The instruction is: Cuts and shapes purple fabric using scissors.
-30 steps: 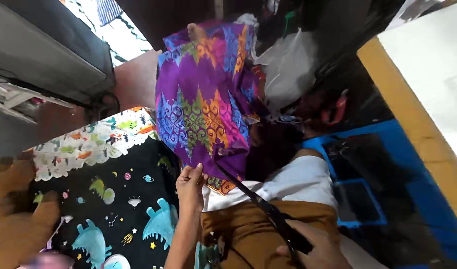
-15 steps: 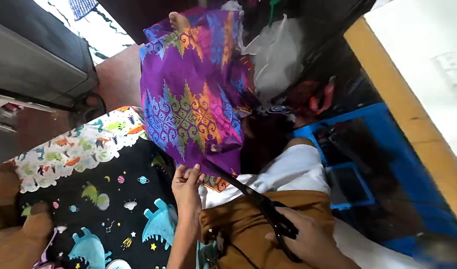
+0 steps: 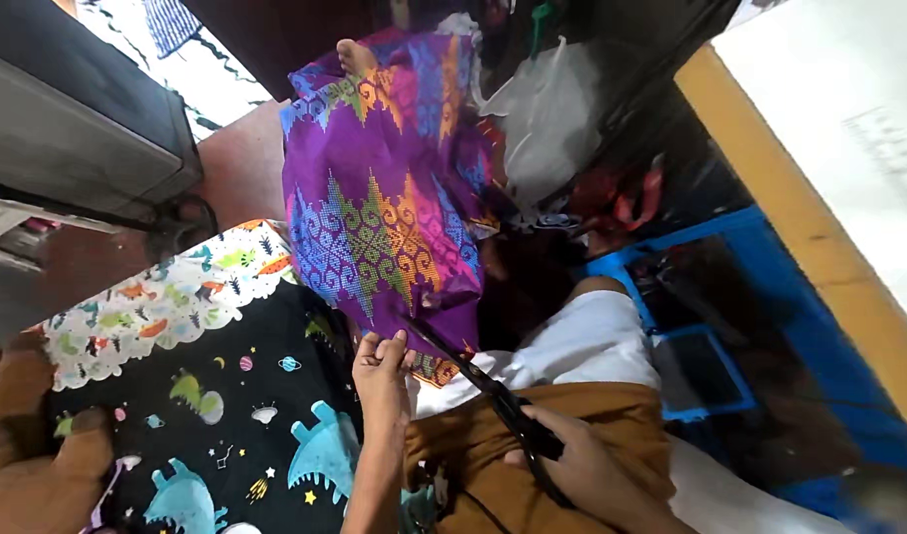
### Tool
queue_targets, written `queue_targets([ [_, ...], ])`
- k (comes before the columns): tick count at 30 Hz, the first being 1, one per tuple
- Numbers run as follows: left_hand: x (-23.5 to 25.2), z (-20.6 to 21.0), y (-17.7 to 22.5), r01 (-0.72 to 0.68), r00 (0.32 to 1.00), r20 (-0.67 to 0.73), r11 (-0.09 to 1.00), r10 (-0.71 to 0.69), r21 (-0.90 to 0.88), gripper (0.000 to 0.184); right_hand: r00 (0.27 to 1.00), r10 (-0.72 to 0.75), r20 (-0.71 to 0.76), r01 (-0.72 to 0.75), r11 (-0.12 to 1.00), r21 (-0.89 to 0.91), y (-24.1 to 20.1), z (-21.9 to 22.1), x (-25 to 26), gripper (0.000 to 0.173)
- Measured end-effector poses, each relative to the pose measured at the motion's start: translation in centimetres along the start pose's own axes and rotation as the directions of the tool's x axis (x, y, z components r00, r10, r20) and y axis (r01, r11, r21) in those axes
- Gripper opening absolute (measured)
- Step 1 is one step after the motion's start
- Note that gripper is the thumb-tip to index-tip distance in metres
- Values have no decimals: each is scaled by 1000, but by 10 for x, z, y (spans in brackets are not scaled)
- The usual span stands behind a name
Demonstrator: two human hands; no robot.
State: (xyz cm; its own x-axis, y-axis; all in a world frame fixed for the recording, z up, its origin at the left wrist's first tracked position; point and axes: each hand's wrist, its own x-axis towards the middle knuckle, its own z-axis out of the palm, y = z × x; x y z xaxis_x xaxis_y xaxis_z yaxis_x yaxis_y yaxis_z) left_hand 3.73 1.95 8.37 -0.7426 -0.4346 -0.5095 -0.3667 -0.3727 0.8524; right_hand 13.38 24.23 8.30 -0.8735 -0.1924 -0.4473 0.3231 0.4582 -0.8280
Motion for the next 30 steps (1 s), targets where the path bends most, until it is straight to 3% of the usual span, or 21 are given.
queue_targets([
  [7,-3,7,1,6,1000,1,999,-6,-35,12,986,111,126,-141,957,255,-8,-7,0,62],
  [19,-4,9,1,-11,1000,1,998,11,-57,10,981,131,144,-172,931,323,-11,-11,-1,43],
  [30,-8,8,5,-14,1000,-11,999,14,-33,11,971,106,213,-171,933,316,-7,-9,7,66],
])
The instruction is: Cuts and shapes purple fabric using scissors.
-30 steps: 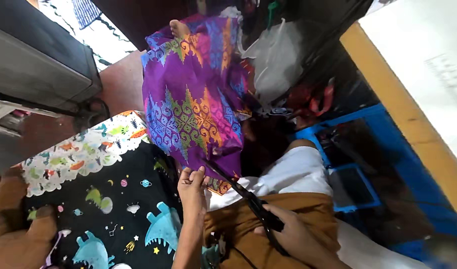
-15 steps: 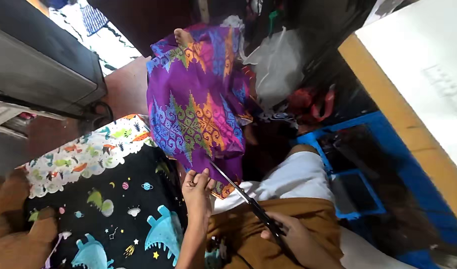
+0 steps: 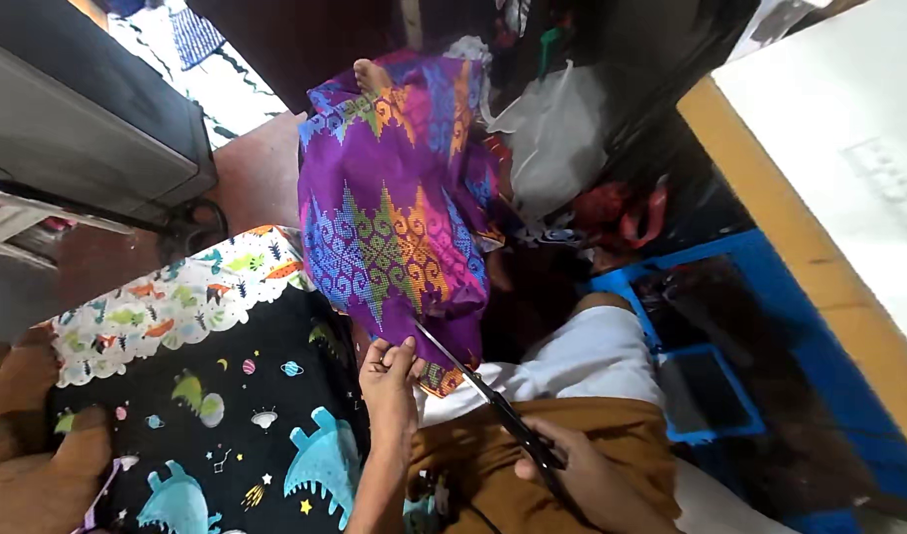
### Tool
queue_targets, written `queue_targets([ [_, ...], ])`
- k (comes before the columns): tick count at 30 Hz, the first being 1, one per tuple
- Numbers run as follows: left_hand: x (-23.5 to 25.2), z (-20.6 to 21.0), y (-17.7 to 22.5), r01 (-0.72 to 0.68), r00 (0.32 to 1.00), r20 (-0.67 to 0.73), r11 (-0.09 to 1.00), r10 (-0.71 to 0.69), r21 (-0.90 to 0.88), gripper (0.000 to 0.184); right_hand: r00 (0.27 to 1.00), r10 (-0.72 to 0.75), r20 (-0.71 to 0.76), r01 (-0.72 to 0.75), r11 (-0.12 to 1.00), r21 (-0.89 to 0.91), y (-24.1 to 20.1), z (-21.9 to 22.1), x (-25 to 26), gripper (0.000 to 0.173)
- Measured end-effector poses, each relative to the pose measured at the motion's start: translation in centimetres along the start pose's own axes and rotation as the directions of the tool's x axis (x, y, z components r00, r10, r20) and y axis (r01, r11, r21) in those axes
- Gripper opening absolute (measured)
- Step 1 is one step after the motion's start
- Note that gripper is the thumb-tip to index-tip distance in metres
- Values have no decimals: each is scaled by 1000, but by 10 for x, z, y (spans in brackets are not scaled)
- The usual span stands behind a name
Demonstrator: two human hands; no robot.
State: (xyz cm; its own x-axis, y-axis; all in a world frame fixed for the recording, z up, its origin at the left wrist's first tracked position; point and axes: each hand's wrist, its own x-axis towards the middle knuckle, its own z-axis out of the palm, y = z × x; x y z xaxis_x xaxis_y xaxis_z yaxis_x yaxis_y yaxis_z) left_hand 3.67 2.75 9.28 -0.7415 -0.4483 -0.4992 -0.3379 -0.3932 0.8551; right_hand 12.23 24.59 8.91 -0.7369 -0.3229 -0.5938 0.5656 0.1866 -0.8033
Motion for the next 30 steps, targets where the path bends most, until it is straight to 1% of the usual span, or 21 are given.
queue_targets([
  [6,1,0,-1,-5,1000,3,1000,6,-17,12,1000,-17,10,17,1000,20,2,2,3,65],
  [8,1,-1,-1,-7,1000,-4,1000,7,-21,12,1000,-7,5,7,1000,26,1,2,3,61],
  [13,1,-1,-2,-5,1000,7,1000,5,-18,12,999,-38,-20,39,999,28,2,4,2,51],
  [22,2,-4,-3,-22,1000,9,1000,22,-8,12,999,-43,-24,44,998,35,5,4,4,50],
  [27,-1,-5,-2,-6,1000,7,1000,6,16,13,999,-30,-36,32,998,53,0,7,11,51],
  [30,0,-7,-1,-8,1000,6,1000,8,10,14,1000,-8,-25,8,1000,23,-5,7,11,46],
])
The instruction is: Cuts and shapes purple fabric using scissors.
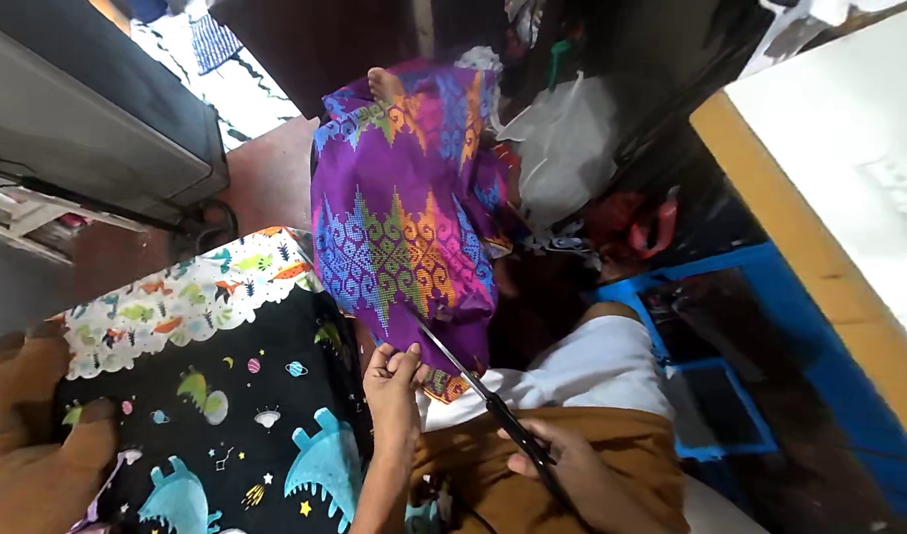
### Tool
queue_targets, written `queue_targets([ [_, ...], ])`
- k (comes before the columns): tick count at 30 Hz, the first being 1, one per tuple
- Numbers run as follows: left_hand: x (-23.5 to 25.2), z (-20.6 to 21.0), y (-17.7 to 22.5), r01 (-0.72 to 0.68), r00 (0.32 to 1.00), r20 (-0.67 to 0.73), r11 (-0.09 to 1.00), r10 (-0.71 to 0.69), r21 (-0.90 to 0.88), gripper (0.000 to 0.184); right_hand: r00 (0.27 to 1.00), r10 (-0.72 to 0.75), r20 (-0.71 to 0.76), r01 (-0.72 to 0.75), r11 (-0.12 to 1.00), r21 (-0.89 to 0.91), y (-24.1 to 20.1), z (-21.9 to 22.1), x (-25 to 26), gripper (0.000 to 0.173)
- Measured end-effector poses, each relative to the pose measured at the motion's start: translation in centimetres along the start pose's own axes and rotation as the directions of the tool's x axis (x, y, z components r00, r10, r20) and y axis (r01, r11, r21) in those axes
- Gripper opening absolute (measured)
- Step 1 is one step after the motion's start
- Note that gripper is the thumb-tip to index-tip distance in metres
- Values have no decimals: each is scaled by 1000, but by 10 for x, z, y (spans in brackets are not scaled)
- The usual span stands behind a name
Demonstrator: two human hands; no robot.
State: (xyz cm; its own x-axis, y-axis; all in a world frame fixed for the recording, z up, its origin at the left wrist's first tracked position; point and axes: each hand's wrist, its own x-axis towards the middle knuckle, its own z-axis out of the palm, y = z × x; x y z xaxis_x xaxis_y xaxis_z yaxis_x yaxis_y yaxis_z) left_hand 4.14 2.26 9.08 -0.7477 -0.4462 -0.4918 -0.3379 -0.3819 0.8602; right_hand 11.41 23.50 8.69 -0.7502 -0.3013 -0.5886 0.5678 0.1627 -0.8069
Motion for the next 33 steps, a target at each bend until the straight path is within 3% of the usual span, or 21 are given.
queue_targets([
  [5,2,-2,1,9,1000,-28,1000,-9,11,13,999,27,44,-24,998,-65,2,-14,-9,52],
  [8,3,-5,1,-54,995,-76,997,59,59,35,1000,-6,30,11,989,-149,4,-32,-13,56],
  [10,1,-10,-4,-224,970,-61,960,237,168,47,988,-139,-59,121,963,-241,3,-43,-3,59],
  [12,-4,-10,-4,-393,915,2,890,403,232,33,938,-308,-156,241,907,-345,-8,-55,26,54],
  [13,-11,-7,-2,-405,914,69,889,400,213,25,910,-371,-183,280,879,-387,-20,-61,46,54],
  [15,-26,7,8,-232,955,220,963,200,136,30,867,-448,-217,323,838,-441,-48,-69,97,54],
  [18,-34,33,6,88,933,346,995,-102,56,57,842,-444,-306,294,854,-428,-89,-69,174,54],
  [21,-30,53,1,237,915,351,969,-198,-69,68,818,-446,-362,264,851,-453,-135,-58,238,66],
  [23,-22,63,0,282,919,324,950,-226,-136,65,831,-417,-367,230,859,-457,-168,-48,269,73],
  [26,-7,73,-2,371,915,242,909,-322,-192,56,876,-364,-315,188,861,-472,-192,-37,302,60],
  [30,2,64,-3,288,956,115,936,-269,-201,46,892,-359,-273,177,836,-520,-199,-42,295,35],
  [33,4,53,5,19,1000,-21,992,-22,-123,41,834,-444,-327,263,842,-472,-192,-67,258,36],
])
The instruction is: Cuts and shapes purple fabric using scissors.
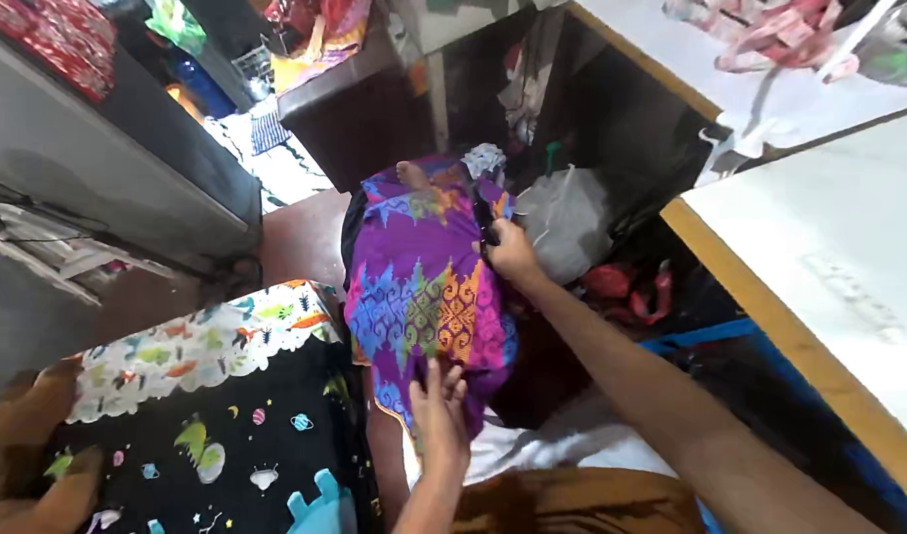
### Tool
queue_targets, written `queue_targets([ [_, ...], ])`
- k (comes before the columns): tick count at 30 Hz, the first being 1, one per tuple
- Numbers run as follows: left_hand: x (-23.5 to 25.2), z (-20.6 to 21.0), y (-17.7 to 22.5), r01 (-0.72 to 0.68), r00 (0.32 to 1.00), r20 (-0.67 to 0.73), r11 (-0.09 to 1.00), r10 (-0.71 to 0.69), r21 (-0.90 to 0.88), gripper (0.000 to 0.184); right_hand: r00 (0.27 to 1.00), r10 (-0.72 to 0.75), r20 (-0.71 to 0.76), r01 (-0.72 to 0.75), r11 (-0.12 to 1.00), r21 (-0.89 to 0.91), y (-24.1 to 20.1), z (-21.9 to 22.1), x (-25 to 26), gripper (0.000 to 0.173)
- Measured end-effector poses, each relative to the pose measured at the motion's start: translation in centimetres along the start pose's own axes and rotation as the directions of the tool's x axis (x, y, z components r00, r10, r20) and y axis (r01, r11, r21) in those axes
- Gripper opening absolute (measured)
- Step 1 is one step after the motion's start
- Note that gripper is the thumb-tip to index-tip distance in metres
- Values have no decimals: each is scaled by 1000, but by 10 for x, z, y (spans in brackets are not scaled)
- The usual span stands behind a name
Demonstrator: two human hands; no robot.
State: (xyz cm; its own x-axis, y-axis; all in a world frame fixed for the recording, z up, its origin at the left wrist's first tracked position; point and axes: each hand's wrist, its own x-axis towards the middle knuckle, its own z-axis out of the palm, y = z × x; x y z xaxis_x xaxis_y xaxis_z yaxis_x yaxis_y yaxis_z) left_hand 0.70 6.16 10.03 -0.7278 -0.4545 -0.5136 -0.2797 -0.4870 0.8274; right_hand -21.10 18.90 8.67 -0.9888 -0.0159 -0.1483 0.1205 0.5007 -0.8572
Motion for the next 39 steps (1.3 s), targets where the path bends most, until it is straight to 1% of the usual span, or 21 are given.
queue_targets([
  [2,8,-5,18,-274,961,-26,958,277,86,38,991,-91,-96,95,995,40,5,-31,-39,38],
  [4,15,-14,41,-511,856,4,846,517,152,29,980,-128,-152,136,990,38,7,-59,-91,39],
  [5,16,-19,51,-583,810,22,800,586,141,21,980,-118,-161,127,991,47,13,-68,-120,40],
  [6,12,-23,59,-605,796,35,790,605,96,13,982,-105,-159,115,992,57,21,-74,-151,40],
  [7,6,-28,63,-571,821,41,821,570,24,8,986,-91,-137,101,992,72,31,-75,-184,40],
  [8,-1,-34,61,-475,878,50,879,476,-41,8,995,-47,-92,55,995,88,41,-74,-217,40],
  [10,-12,-52,45,-180,981,54,979,185,-99,8,998,55,0,-55,998,26,64,-65,-273,40],
  [11,-13,-61,36,-47,998,42,993,52,-106,8,993,115,27,-114,993,-32,76,-58,-293,40],
  [13,-19,-76,19,142,990,-3,979,-144,-145,8,969,242,52,-232,962,-146,93,-49,-317,37],
  [14,-22,-83,15,211,976,-11,957,-218,-200,9,962,269,52,-255,949,-185,98,-48,-324,37],
  [16,-34,-94,12,280,955,-5,908,-296,-312,21,968,241,64,-222,949,-222,100,-53,-335,39],
  [19,-47,-105,11,255,960,-1,880,-278,-401,30,962,199,188,-170,972,-163,91,-76,-339,47],
  [21,-51,-108,8,200,975,-17,903,-223,-381,31,911,239,336,-228,971,-73,81,-93,-335,56],
  [22,-53,-110,6,164,983,-23,923,-183,-348,29,873,260,412,-265,963,-47,76,-99,-332,62],
  [24,-57,-112,-1,78,996,-24,961,-87,-266,15,796,258,548,-300,954,-13,71,-108,-327,72],
  [26,-62,-113,-6,-6,999,-34,980,-1,-198,13,694,201,692,-313,949,38,74,-113,-321,71],
  [28,-65,-115,-8,-43,998,-56,991,36,-131,11,596,140,790,-322,944,76,78,-114,-315,69],
  [30,-65,-117,-7,-34,997,-78,993,26,-110,5,531,119,839,-321,945,70,76,-111,-310,67],
  [33,-65,-121,-8,-10,997,-72,989,0,-149,10,468,147,871,-320,947,13,75,-106,-305,69],
  [36,-65,-124,-7,13,999,-36,975,-21,-220,17,447,175,877,-355,935,-6,78,-104,-304,68],
  [39,-65,-123,-7,58,998,-8,965,-62,-257,16,438,167,884,-386,922,17,79,-101,-302,64],
])
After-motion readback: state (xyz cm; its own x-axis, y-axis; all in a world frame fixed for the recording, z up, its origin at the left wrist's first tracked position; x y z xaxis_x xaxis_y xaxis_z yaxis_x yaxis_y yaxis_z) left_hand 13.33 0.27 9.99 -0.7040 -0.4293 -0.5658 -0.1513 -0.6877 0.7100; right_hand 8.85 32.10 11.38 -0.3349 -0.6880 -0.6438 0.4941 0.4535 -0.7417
